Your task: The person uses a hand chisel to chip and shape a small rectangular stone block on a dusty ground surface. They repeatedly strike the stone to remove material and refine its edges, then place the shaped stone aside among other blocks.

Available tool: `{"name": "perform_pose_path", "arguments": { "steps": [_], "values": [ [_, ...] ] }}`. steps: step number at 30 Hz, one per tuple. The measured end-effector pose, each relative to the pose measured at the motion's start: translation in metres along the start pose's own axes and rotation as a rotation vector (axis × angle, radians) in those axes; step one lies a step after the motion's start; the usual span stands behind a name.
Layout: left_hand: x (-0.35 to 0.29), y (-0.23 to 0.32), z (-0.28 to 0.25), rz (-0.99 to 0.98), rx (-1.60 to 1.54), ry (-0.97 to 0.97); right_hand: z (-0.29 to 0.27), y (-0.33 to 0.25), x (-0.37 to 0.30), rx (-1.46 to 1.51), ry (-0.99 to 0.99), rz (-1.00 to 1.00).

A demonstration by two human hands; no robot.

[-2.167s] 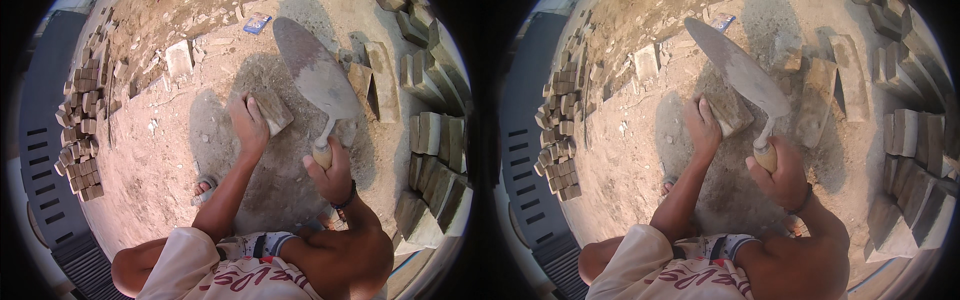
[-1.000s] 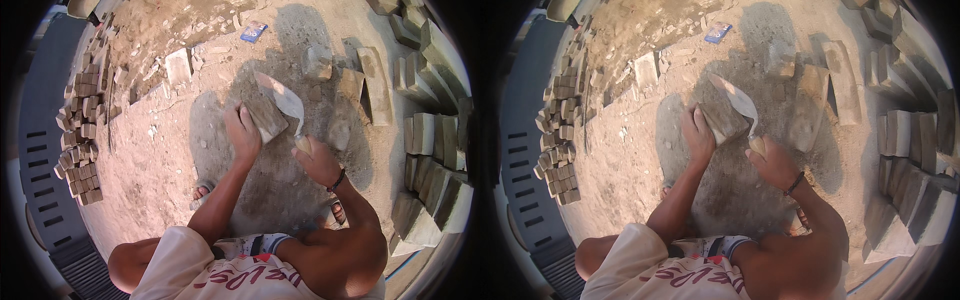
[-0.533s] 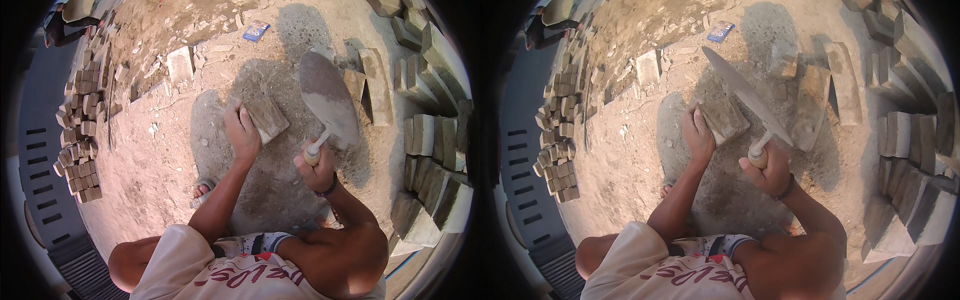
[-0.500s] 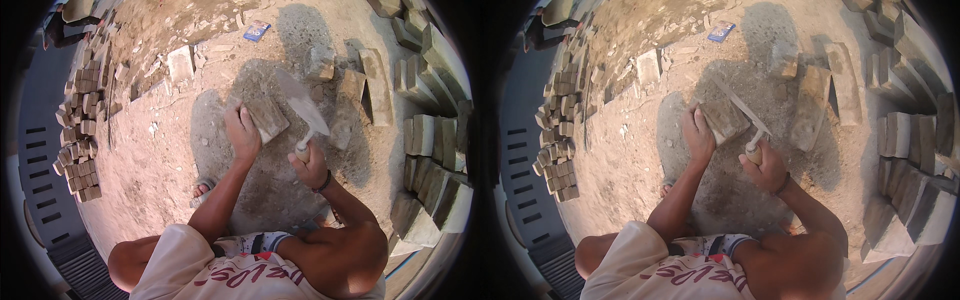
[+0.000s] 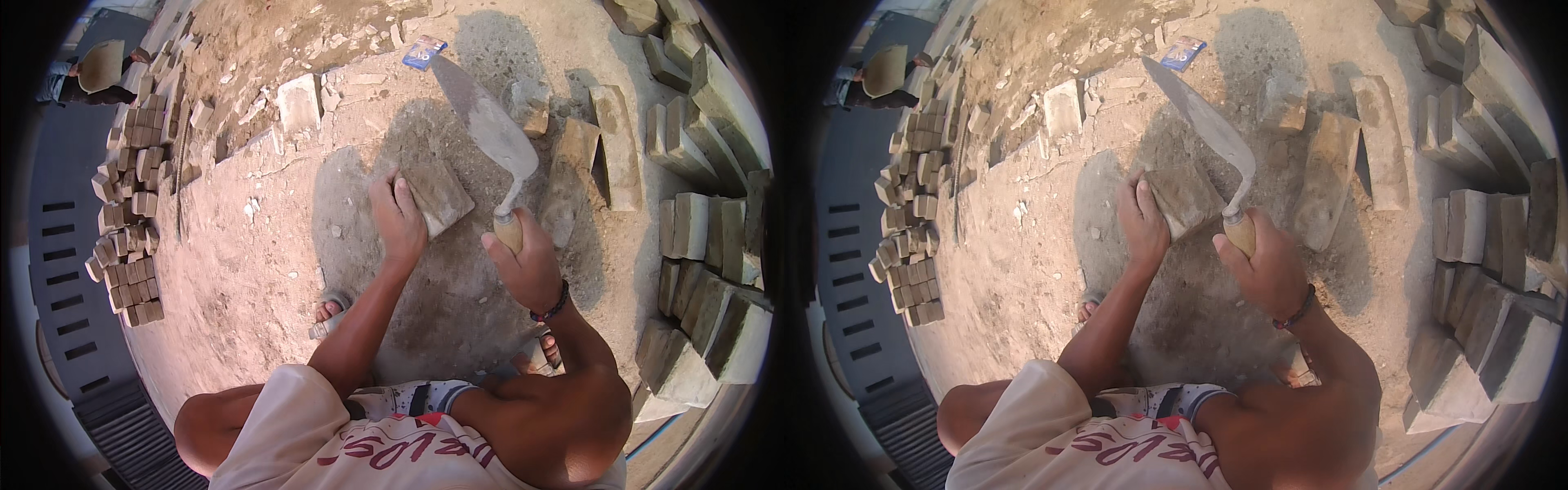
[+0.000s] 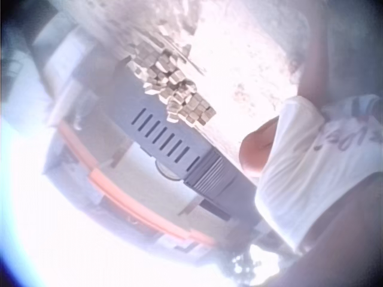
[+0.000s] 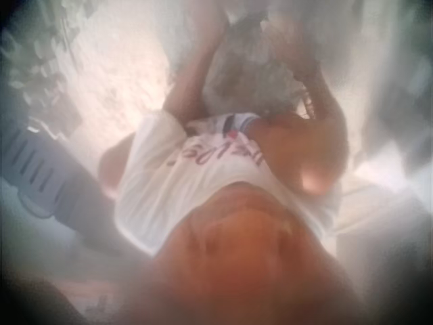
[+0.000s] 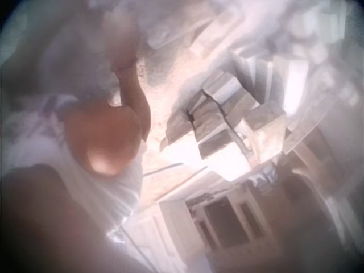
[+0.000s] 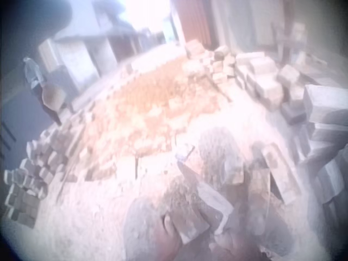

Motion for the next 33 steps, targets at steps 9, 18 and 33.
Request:
{"name": "perform_pose_path", "arguments": {
  "steps": [9, 18, 33],
  "values": [
    [0.0, -0.001, -0.001, 0.021, -0.009, 0.01, 0.005, 0.009, 0.007, -0.05, -0.023, -0.034],
    [0.002, 0.003, 0.002, 0.026, -0.032, 0.013, 0.005, 0.028, 0.018, -0.224, -0.095, 0.057],
    [-0.008, 0.001, 0.005, -0.014, -0.083, -0.002, 0.004, 0.078, 0.04, -0.495, -0.399, 0.358]
  ]
}}
Point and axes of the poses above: each hand's wrist, its own x-axis towards the middle knuckle, its own z-axis out of the palm, y = z × x, the point moved 5 cm from there along x, towards the middle knuckle, and after that the axes turned 7 degrees about x, right-handed, at the moved point
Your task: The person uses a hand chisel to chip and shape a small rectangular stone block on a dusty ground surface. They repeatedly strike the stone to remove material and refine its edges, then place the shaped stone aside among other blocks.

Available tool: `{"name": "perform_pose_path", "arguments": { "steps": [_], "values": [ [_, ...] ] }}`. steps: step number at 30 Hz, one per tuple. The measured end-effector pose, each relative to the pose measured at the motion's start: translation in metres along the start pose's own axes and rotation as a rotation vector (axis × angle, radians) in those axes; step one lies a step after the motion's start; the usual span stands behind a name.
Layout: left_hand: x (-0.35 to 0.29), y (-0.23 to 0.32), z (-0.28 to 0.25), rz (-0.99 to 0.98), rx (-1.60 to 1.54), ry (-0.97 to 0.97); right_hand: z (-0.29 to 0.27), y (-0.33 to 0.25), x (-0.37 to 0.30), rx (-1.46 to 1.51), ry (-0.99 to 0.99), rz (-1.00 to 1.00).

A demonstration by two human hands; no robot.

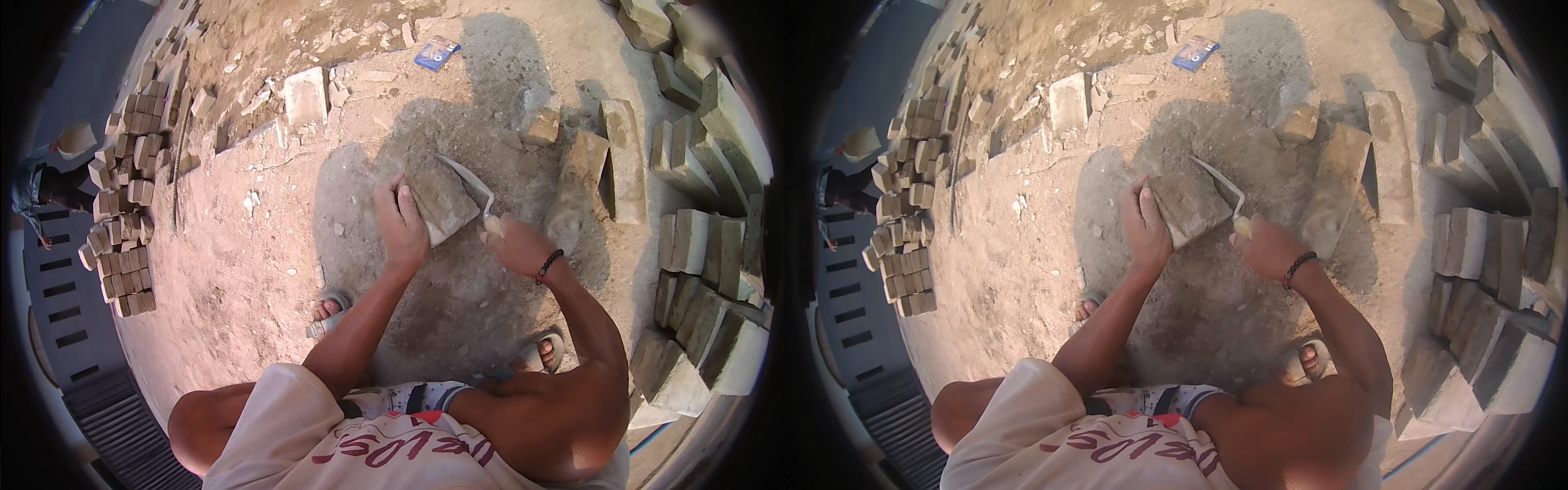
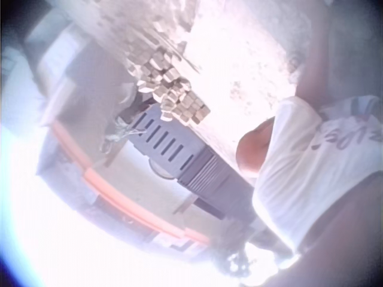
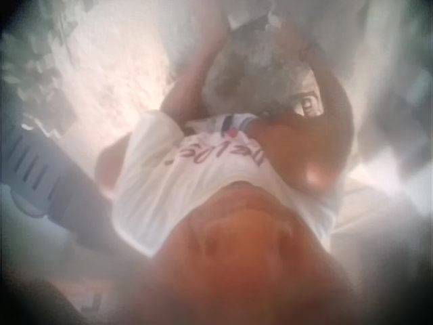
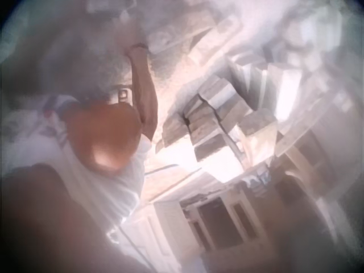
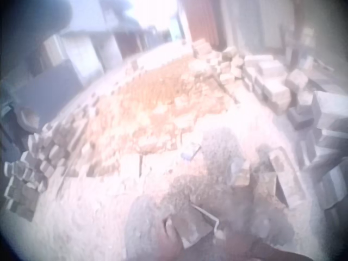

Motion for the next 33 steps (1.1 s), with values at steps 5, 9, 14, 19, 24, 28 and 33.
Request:
{"name": "perform_pose_path", "arguments": {
  "steps": [5, 9, 14, 19, 24, 28, 33],
  "values": [
    [-0.002, -0.012, -0.012, -0.022, 0.021, -0.004, -0.011, -0.057, -0.039, 0.283, 0.343, -0.409],
    [-0.004, -0.016, -0.008, 0.001, 0.027, -0.011, -0.003, -0.013, 0.001, -0.084, 0.102, -0.089],
    [-0.002, -0.018, -0.014, 0.01, 0.018, 0.001, -0.014, -0.061, -0.032, 0.155, 0.265, -0.347],
    [0.0, -0.015, -0.014, 0.003, 0.0, -0.019, -0.014, -0.025, 0.003, -0.033, 0.122, -0.182],
    [-0.008, -0.03, -0.013, -0.038, 0.023, 0.051, -0.012, -0.067, -0.028, 0.011, 0.017, -0.262],
    [-0.01, -0.026, -0.009, -0.278, 0.005, -0.003, -0.028, -0.03, 0.004, -0.106, 0.046, -0.161],
    [-0.011, -0.012, -0.005, -0.448, -0.251, -0.219, -0.043, -0.081, -0.041, 0.069, 0.279, -0.502]
  ]
}}
Point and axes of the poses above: each hand's wrist, its own x-axis towards the middle knuckle, its own z-axis out of the palm, y = z × x, the point moved 5 cm from there along x, towards the middle knuckle, and after that the axes turned 7 degrees about x, right-handed, at the moved point
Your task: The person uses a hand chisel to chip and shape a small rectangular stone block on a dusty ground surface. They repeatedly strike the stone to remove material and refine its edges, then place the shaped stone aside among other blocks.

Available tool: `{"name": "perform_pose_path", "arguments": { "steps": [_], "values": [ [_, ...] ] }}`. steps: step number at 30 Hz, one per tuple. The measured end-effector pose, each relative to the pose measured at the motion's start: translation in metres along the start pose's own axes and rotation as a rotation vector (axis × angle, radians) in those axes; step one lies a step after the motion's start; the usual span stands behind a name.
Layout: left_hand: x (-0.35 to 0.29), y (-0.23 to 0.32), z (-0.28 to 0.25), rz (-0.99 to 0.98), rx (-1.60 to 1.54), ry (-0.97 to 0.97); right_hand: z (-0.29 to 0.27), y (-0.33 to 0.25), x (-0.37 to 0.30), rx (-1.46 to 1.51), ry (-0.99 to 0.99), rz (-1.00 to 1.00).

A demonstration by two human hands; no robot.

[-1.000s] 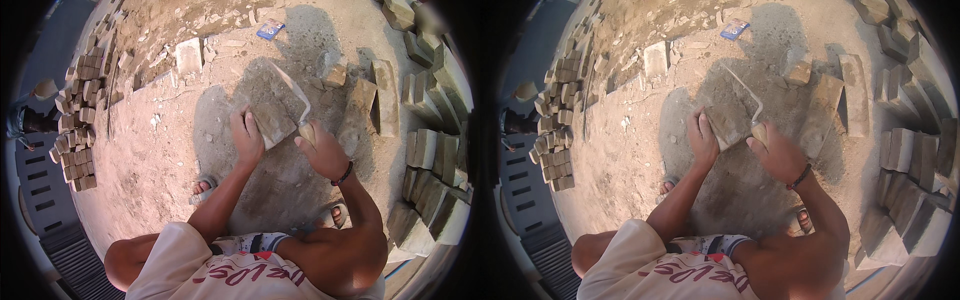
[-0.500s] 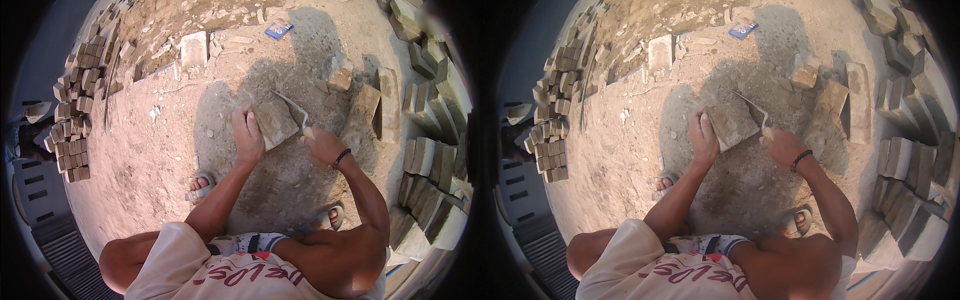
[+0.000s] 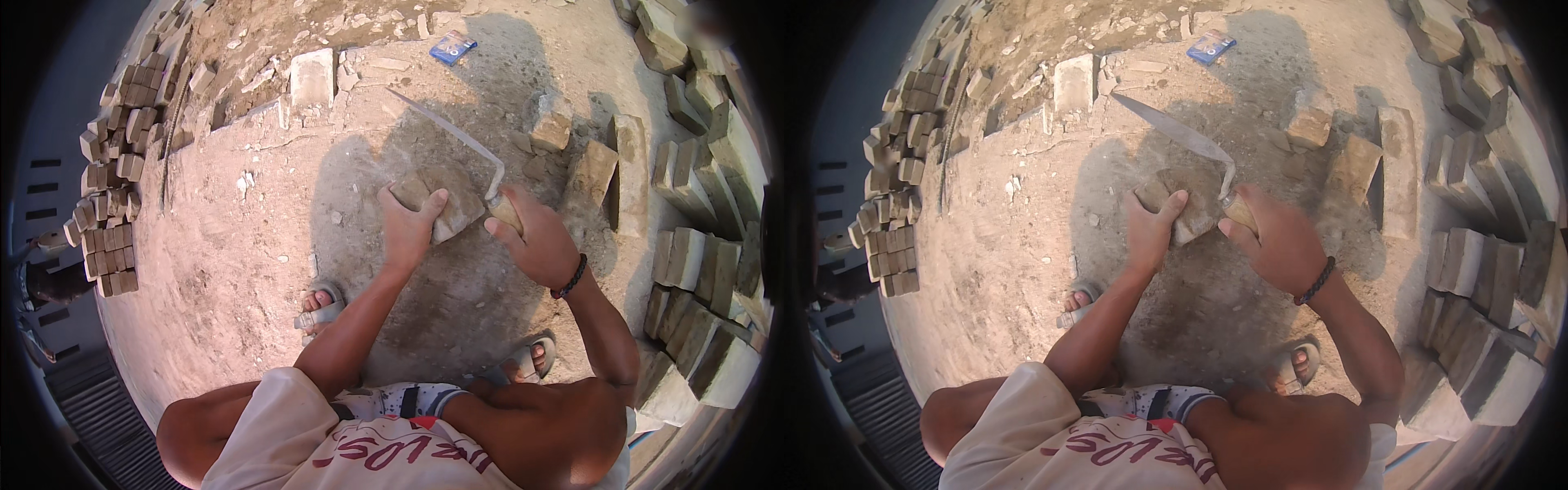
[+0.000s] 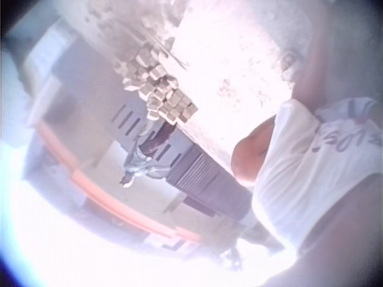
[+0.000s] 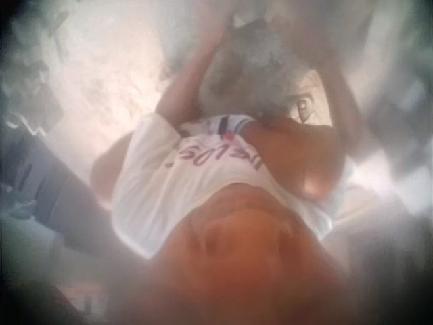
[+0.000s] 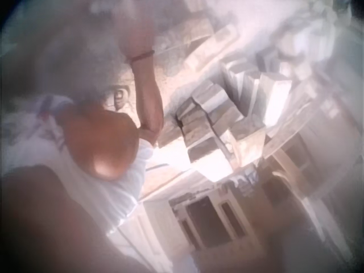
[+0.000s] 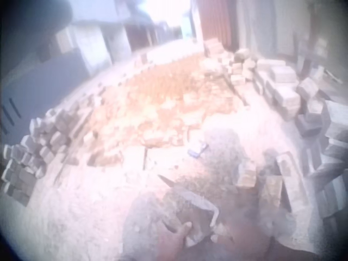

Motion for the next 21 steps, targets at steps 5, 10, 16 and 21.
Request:
{"name": "perform_pose_path", "arguments": {
  "steps": [5, 10, 16, 21],
  "values": [
    [-0.009, -0.006, -0.011, 0.074, 0.135, -0.001, 0.002, 0.048, 0.011, -0.37, -0.331, 0.319],
    [-0.053, 0.018, 0.005, 0.191, 0.262, -0.167, -0.048, -0.028, -0.015, -0.131, 0.057, 0.105],
    [-0.072, 0.008, 0.011, 0.26, 0.29, -0.247, -0.011, 0.009, -0.067, -0.271, -0.227, 0.214],
    [-0.073, 0.001, 0.004, 0.216, 0.247, -0.289, -0.038, 0.008, -0.052, -0.316, -0.07, 0.293]
  ]
}}
Point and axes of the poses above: each hand's wrist, its own x-axis towards the middle knuckle, its own z-axis out of the palm, y = z × x, the point moved 5 cm from there along x, towards the middle knuckle, and after that the axes turned 7 degrees about x, right-handed, at the moved point
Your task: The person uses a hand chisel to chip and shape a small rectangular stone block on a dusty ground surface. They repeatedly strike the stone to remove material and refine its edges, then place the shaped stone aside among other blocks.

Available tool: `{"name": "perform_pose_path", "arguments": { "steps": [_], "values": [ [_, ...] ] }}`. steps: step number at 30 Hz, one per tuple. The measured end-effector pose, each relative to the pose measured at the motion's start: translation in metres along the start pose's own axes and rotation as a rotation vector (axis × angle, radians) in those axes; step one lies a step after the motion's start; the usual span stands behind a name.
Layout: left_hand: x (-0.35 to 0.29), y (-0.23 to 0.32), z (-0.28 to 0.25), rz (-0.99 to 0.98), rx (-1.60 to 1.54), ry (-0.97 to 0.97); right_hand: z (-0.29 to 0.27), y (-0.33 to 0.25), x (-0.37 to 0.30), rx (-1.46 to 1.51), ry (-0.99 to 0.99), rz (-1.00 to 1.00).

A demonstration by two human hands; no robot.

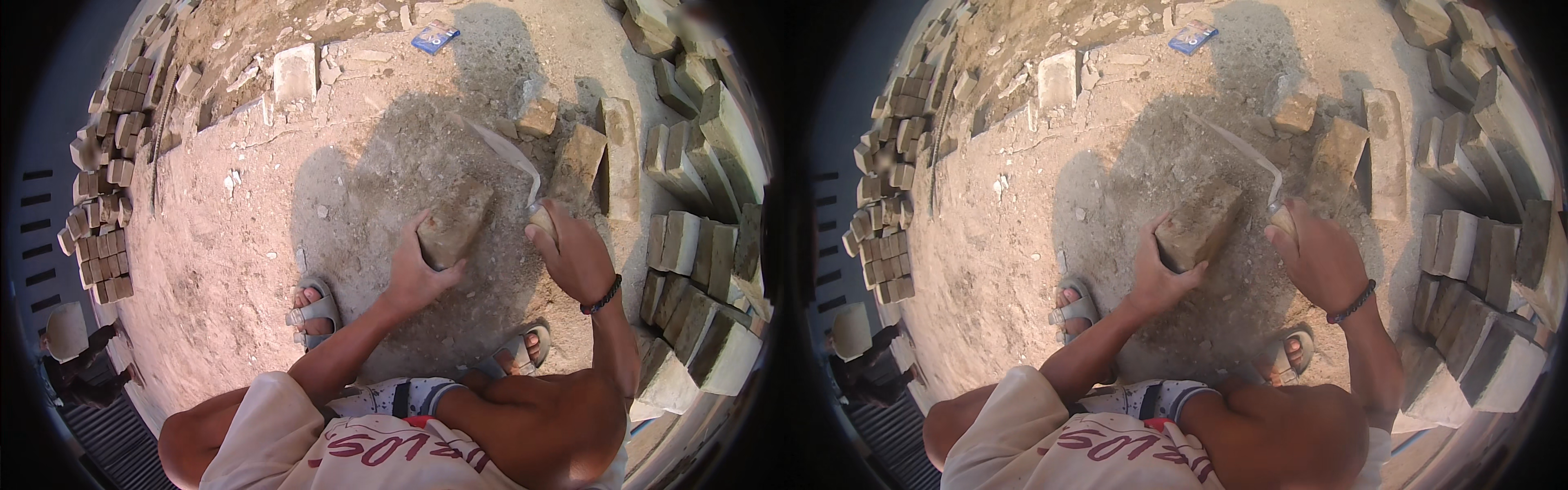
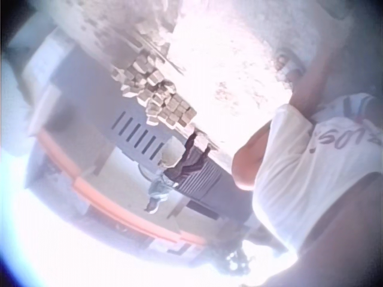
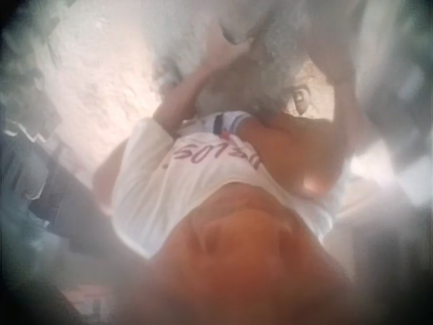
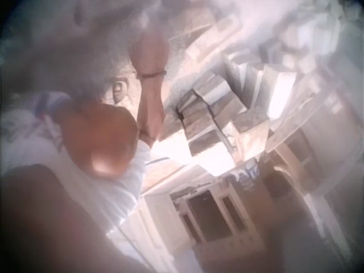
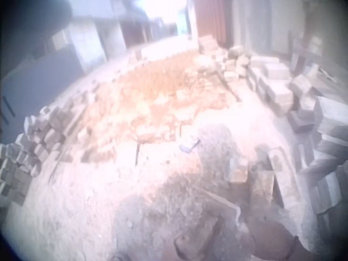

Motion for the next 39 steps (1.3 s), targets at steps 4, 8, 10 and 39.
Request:
{"name": "perform_pose_path", "arguments": {
  "steps": [4, 8, 10, 39],
  "values": [
    [0.003, -0.005, -0.004, 0.127, 0.06, 0.04, 0.007, -0.025, -0.03, 0.117, -0.109, -0.184],
    [0.011, -0.003, 0.004, 0.138, 0.011, 0.022, 0.012, 0.013, -0.013, 0.149, -0.189, -0.034],
    [0.012, -0.006, -0.001, 0.09, 0.024, 0.002, -0.003, -0.011, -0.005, 0.099, -0.153, -0.106],
    [0.022, -0.003, -0.004, 0.097, 0.002, 0.07, -0.015, -0.038, -0.043, 0.095, -0.203, -0.183]
  ]
}}
Point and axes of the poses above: each hand's wrist, its own x-axis towards the middle knuckle, its own z-axis out of the palm, y = z × x, the point moved 5 cm from there along x, towards the middle knuckle, and after that the axes turned 7 degrees about x, right-handed, at the moved point
